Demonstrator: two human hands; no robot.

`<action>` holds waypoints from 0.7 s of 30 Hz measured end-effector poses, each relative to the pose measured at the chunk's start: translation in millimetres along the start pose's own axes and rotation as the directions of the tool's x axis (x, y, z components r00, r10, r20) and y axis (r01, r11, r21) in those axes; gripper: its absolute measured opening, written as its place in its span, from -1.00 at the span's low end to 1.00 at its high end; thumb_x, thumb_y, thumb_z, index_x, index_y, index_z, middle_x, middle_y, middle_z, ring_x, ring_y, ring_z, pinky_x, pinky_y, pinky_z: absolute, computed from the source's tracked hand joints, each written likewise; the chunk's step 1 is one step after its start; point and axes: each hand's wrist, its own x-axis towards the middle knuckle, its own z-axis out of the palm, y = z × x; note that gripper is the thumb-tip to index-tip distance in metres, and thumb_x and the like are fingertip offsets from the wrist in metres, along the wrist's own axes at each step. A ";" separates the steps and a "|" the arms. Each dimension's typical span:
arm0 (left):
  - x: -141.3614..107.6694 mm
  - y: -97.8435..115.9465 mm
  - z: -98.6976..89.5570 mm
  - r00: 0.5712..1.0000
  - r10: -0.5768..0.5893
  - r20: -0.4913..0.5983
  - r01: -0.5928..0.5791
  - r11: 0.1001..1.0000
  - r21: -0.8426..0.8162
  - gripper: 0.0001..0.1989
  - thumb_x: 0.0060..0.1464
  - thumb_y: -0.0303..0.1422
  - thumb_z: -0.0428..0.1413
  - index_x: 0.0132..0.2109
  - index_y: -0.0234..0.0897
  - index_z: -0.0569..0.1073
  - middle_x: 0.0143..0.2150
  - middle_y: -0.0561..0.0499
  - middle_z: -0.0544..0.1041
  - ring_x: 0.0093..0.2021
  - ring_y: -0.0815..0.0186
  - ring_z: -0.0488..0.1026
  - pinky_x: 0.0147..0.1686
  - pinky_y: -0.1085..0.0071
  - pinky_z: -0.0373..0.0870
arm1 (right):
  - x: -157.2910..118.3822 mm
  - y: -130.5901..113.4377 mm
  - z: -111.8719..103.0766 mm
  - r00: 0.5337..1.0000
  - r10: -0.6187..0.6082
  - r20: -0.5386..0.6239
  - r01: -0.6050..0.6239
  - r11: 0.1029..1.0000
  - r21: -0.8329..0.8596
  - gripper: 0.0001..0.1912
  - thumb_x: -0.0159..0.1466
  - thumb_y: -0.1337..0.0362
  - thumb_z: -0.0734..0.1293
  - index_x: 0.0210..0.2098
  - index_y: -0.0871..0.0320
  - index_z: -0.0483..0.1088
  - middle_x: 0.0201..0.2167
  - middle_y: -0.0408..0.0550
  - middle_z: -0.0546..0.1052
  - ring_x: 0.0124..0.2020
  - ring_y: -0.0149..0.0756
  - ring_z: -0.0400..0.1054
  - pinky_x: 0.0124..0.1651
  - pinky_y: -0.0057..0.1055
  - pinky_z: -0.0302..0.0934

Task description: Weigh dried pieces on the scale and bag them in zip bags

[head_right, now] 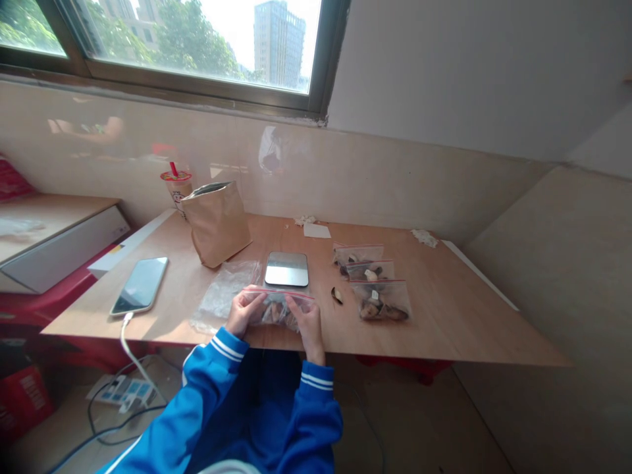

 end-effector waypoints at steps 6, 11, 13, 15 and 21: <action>-2.0 1.9 1.1 0.998 0.028 -0.062 -0.024 0.998 0.058 -0.71 -0.13 -0.19 0.31 -0.36 -0.34 0.51 -0.42 0.01 0.53 -0.39 0.31 0.48 -0.33 0.40 0.42 | 0.7 -0.7 0.0 0.995 -0.087 -0.057 0.081 0.992 -0.095 -0.76 0.07 0.12 0.47 -0.38 0.17 0.52 -0.40 -0.09 0.59 -0.31 -0.22 0.48 -0.16 -0.28 0.37; -2.7 4.9 -0.9 0.999 0.041 -0.029 -0.039 0.997 0.072 -0.73 -0.10 -0.20 0.30 -0.37 -0.34 0.51 -0.46 0.04 0.49 -0.45 0.37 0.43 -0.41 0.46 0.37 | 0.9 -1.6 -3.4 0.990 -0.122 -0.067 0.113 0.986 -0.125 -0.74 0.07 0.11 0.47 -0.38 0.17 0.46 -0.44 -0.12 0.55 -0.36 -0.25 0.45 -0.21 -0.32 0.37; -2.7 6.9 -1.8 0.999 0.034 0.041 -0.037 0.997 0.066 -0.72 -0.09 -0.19 0.29 -0.35 -0.35 0.54 -0.42 0.01 0.51 -0.40 0.34 0.46 -0.39 0.45 0.39 | 0.9 0.1 -5.4 0.996 -0.088 -0.029 0.085 0.992 -0.092 -0.74 0.08 0.10 0.46 -0.36 0.17 0.48 -0.41 -0.09 0.57 -0.32 -0.23 0.47 -0.17 -0.29 0.37; -2.9 8.5 -1.7 0.995 0.005 0.099 -0.012 0.998 0.069 -0.71 -0.09 -0.18 0.29 -0.32 -0.35 0.57 -0.41 0.00 0.52 -0.39 0.32 0.47 -0.37 0.43 0.40 | 0.5 1.7 -7.0 0.998 -0.053 0.026 0.054 0.997 -0.052 -0.73 0.09 0.10 0.46 -0.32 0.16 0.51 -0.36 -0.07 0.59 -0.28 -0.21 0.48 -0.13 -0.28 0.38; -3.8 8.2 1.5 0.995 0.025 0.094 -0.038 0.991 0.131 -0.75 -0.07 -0.21 0.30 -0.39 -0.35 0.60 -0.41 0.01 0.46 -0.39 0.37 0.42 -0.38 0.48 0.36 | -2.8 -3.9 -4.4 0.985 0.004 0.170 -0.003 1.000 -0.005 -0.74 0.13 0.10 0.44 -0.27 0.13 0.55 -0.32 -0.08 0.62 -0.25 -0.20 0.50 -0.08 -0.28 0.37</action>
